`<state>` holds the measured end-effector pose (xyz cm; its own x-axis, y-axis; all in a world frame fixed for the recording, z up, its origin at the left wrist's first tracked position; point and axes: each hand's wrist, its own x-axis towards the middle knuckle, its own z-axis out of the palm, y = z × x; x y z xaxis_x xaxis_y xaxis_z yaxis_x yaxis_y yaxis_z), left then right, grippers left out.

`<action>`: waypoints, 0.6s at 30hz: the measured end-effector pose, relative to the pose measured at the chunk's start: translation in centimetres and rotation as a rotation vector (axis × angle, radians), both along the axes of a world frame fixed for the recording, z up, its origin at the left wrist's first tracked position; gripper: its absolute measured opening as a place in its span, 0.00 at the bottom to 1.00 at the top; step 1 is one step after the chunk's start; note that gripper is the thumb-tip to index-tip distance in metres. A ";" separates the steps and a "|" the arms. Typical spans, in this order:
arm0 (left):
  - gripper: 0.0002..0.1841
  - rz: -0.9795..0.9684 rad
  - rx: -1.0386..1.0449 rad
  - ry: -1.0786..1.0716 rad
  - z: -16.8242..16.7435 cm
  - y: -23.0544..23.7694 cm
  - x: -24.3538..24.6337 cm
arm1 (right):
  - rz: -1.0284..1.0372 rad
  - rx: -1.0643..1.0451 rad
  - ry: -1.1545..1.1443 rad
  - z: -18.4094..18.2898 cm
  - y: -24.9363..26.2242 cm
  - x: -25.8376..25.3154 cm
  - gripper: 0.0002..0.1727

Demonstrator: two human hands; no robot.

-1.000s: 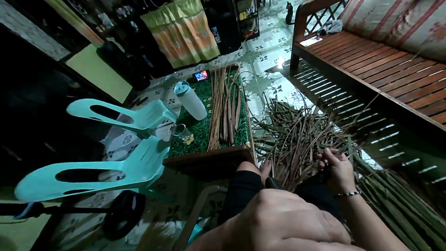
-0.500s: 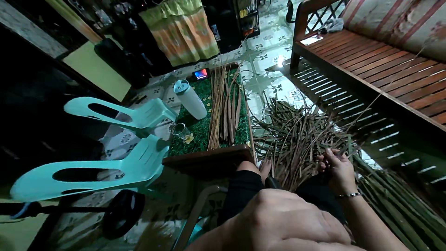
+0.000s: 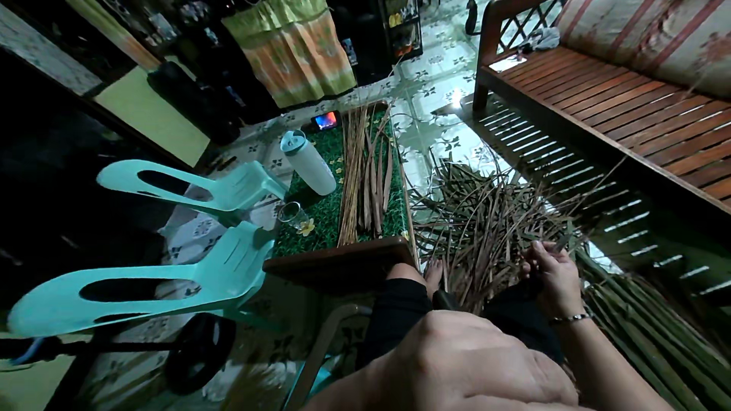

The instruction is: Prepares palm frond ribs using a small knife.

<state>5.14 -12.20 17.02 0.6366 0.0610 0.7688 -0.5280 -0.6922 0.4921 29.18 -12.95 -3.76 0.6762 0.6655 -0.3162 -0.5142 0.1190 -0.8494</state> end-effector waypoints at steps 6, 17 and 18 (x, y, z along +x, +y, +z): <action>0.11 0.033 -0.038 0.011 -0.3 -0.2 -0.3 | 0.073 0.167 -0.111 4.4 -0.7 -0.1 0.04; 0.11 0.132 0.042 0.071 -0.8 0.7 -2.0 | 0.307 0.662 -0.439 20.6 -0.4 -1.8 0.09; 0.11 0.140 0.045 0.077 -0.9 0.8 -2.2 | 0.330 0.697 -0.447 21.3 -0.5 -2.3 0.08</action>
<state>2.90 -11.44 16.10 0.6811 0.1204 0.7222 -0.3866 -0.7785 0.4944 26.88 -13.42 17.50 0.3793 0.7904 0.4810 -0.2512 0.5883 -0.7686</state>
